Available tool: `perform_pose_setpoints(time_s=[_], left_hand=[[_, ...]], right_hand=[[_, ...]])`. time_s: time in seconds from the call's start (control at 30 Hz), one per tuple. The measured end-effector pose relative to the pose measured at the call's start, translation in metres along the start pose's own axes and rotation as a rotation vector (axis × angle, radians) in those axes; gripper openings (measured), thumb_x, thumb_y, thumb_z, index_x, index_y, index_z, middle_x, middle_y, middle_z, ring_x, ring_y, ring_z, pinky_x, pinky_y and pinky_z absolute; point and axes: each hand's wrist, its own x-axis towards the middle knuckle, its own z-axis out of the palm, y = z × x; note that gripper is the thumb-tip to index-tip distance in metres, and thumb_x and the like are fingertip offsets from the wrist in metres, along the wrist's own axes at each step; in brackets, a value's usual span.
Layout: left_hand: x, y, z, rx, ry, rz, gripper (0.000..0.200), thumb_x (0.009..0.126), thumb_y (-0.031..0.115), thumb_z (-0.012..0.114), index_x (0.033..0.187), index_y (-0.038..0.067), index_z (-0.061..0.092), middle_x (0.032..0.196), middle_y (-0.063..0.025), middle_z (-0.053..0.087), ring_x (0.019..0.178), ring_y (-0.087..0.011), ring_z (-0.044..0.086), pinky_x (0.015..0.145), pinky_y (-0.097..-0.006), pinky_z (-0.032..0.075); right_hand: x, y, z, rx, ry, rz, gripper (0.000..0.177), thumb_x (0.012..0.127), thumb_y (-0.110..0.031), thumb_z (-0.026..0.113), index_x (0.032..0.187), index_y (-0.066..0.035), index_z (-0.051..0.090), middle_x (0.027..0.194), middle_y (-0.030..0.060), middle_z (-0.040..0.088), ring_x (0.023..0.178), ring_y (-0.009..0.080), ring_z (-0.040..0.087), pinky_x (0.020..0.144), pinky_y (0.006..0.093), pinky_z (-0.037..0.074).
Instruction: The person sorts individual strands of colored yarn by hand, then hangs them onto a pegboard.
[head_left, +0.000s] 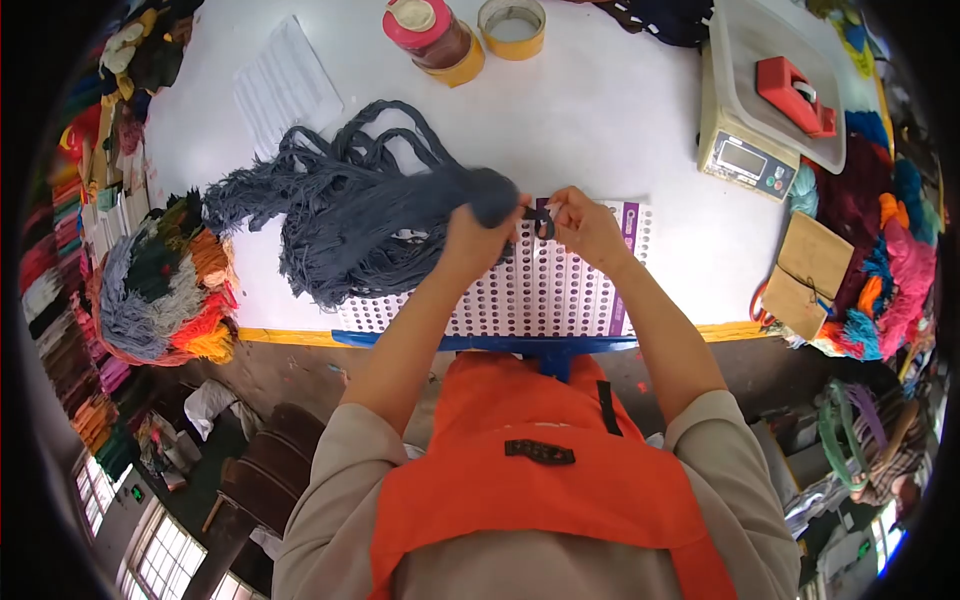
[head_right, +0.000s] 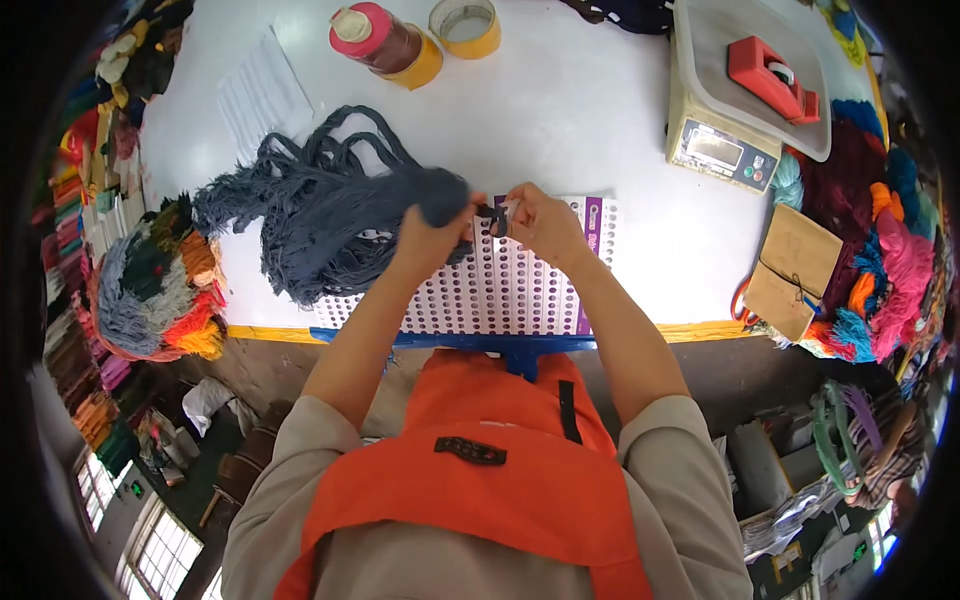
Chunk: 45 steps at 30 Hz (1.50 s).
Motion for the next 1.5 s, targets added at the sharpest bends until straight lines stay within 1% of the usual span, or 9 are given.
perform_pose_setpoints(time_s=[0.07, 0.43, 0.5, 0.6, 0.8, 1.0, 1.17, 1.37, 1.5], left_hand=[[0.015, -0.02, 0.012, 0.165, -0.055, 0.276, 0.021, 0.086, 0.018, 0.069, 0.091, -0.002, 0.069, 0.081, -0.0289, 0.064, 0.083, -0.0436, 0.065, 0.069, -0.0414, 0.052], [-0.011, -0.018, -0.073, 0.598, 0.051, 0.256, 0.026, 0.084, 0.024, 0.071, 0.09, -0.001, 0.07, 0.087, -0.0215, 0.07, 0.081, -0.0391, 0.068, 0.074, -0.0441, 0.053], [-0.019, 0.006, -0.104, 0.327, 0.217, 0.279, 0.023, 0.088, 0.022, 0.068, 0.091, -0.001, 0.071, 0.082, -0.0143, 0.073, 0.067, -0.0267, 0.068, 0.065, -0.038, 0.052], [-0.025, 0.015, -0.154, -0.266, 0.231, -0.206, 0.029, 0.097, 0.026, 0.061, 0.111, 0.001, 0.068, 0.087, -0.012, 0.071, 0.066, -0.0111, 0.058, 0.06, -0.024, 0.044], [-0.059, 0.046, -0.123, -0.33, 0.115, 0.288, 0.047, 0.104, 0.033, 0.047, 0.136, -0.002, 0.045, 0.124, -0.0184, 0.063, 0.11, -0.0235, 0.063, 0.095, -0.0332, 0.048], [-0.092, 0.077, -0.078, -1.097, -0.189, 0.122, 0.043, 0.099, 0.033, 0.056, 0.126, 0.0, 0.049, 0.139, -0.0228, 0.051, 0.131, -0.038, 0.048, 0.105, -0.0499, 0.044], [-0.107, 0.085, -0.084, -1.247, -0.217, 0.119, 0.05, 0.099, 0.041, 0.053, 0.131, 0.003, 0.053, 0.144, -0.0203, 0.047, 0.139, -0.0295, 0.039, 0.109, -0.0515, 0.039], [-0.13, 0.11, -0.09, -0.88, -0.192, 0.174, 0.048, 0.101, 0.032, 0.054, 0.131, -0.005, 0.054, 0.134, -0.0135, 0.057, 0.12, -0.0179, 0.056, 0.103, -0.0317, 0.044], [-0.14, 0.114, -0.103, -0.835, -0.175, 0.211, 0.044, 0.1, 0.032, 0.057, 0.124, -0.004, 0.061, 0.121, -0.012, 0.065, 0.109, -0.0168, 0.062, 0.096, -0.0303, 0.049]], right_hand=[[0.003, 0.003, 0.001, 0.028, 0.009, -0.005, 0.034, 0.085, -0.018, 0.076, 0.109, -0.004, 0.057, 0.068, 0.0006, 0.058, 0.06, 0.0078, 0.055, 0.053, 0.0234, 0.047], [0.007, -0.011, -0.001, 0.195, 0.013, 0.135, 0.01, 0.096, -0.012, 0.054, 0.095, -0.003, 0.058, 0.065, 0.0038, 0.06, 0.049, 0.01, 0.055, 0.049, 0.0247, 0.045], [0.006, -0.014, -0.002, 0.18, 0.013, 0.142, 0.011, 0.096, -0.013, 0.054, 0.095, -0.003, 0.058, 0.066, 0.004, 0.061, 0.049, 0.0105, 0.056, 0.049, 0.025, 0.046], [0.005, -0.019, -0.002, 0.125, 0.02, 0.159, 0.012, 0.097, -0.014, 0.054, 0.095, -0.003, 0.058, 0.066, 0.0049, 0.062, 0.05, 0.0112, 0.058, 0.05, 0.0255, 0.046], [0.005, -0.007, 0.006, 0.09, 0.056, 0.083, 0.018, 0.096, -0.02, 0.053, 0.101, -0.005, 0.061, 0.069, 0.0035, 0.065, 0.052, 0.0125, 0.062, 0.053, 0.0276, 0.047], [-0.008, -0.018, 0.024, -0.082, 0.203, -0.006, 0.043, 0.092, -0.017, 0.061, 0.129, -0.009, 0.042, 0.08, 0.0067, 0.066, 0.065, 0.0157, 0.065, 0.062, 0.0331, 0.051], [-0.06, -0.131, 0.052, 0.552, 0.25, -0.139, 0.02, 0.089, -0.007, 0.067, 0.108, -0.005, 0.06, 0.096, 0.0031, 0.063, 0.073, 0.0078, 0.058, 0.062, 0.0223, 0.05], [-0.095, -0.192, 0.07, 0.358, 0.118, -0.374, 0.009, 0.09, -0.005, 0.067, 0.099, -0.006, 0.066, 0.088, 0.0003, 0.06, 0.072, 0.0051, 0.053, 0.061, 0.0206, 0.045], [-0.116, -0.21, 0.072, 0.723, 0.019, -0.211, 0.006, 0.089, -0.007, 0.068, 0.095, -0.005, 0.067, 0.111, 0.0011, 0.067, 0.069, 0.0046, 0.05, 0.061, 0.0207, 0.043]])
